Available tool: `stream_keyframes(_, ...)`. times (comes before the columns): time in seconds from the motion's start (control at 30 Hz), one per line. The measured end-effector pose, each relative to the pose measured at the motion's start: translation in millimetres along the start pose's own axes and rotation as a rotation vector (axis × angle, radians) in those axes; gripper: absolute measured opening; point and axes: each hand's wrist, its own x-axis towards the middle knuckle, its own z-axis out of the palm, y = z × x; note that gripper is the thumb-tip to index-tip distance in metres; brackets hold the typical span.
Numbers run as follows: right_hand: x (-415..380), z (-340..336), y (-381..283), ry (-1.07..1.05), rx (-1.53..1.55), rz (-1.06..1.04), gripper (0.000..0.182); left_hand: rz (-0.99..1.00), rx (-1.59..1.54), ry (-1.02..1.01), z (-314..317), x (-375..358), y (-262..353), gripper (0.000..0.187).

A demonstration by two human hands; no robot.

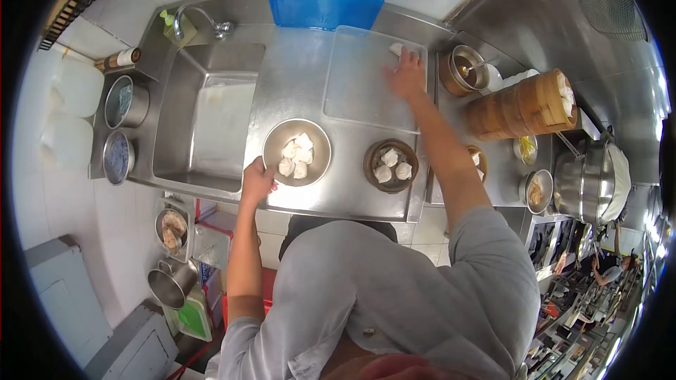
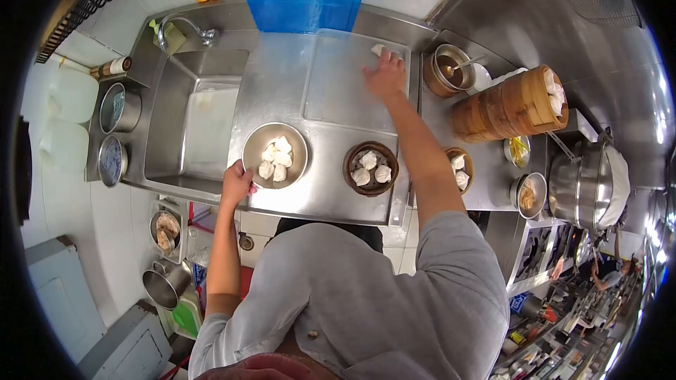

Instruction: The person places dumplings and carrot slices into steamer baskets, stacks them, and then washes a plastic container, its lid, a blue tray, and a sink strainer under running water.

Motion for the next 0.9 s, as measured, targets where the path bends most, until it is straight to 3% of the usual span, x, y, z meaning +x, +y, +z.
stream_keyframes(0.13, 18, 30, 44, -0.07, -0.162, -0.17, 0.085, 0.012, -0.035, -0.016, 2, -2, 8, 0.021)
stream_keyframes(0.2, 11, 32, 36, -0.075, -0.055, -0.105, 0.086, 0.028, -0.036, -0.002, -3, -7, 11, 0.024)
stream_keyframes(0.4, -59, 29, -11, 0.09, 0.048, -0.299, 0.055, -0.074, -0.02, -0.011, -4, -6, 10, 0.028)
stream_keyframes(0.5, -64, 33, -19, -0.019, 0.088, -0.167, 0.047, -0.074, -0.068, -0.032, -4, -9, 8, 0.027)
stream_keyframes(0.6, -51, 47, -9, -0.087, 0.116, -0.311, 0.044, -0.098, -0.065, -0.045, -3, -6, 16, 0.022)
stream_keyframes(0.73, -45, 19, -40, -0.205, 0.462, -0.248, 0.032, -0.101, -0.065, -0.046, 2, 6, 7, 0.03)
stream_keyframes(0.8, -51, 2, -68, -0.409, 0.838, -0.004, 0.029, -0.07, -0.038, -0.037, 1, 2, 13, 0.032)
stream_keyframes(0.9, -82, -33, -123, -0.361, 0.952, -0.216, 0.03, -0.021, -0.039, -0.038, 4, 2, 25, 0.033)
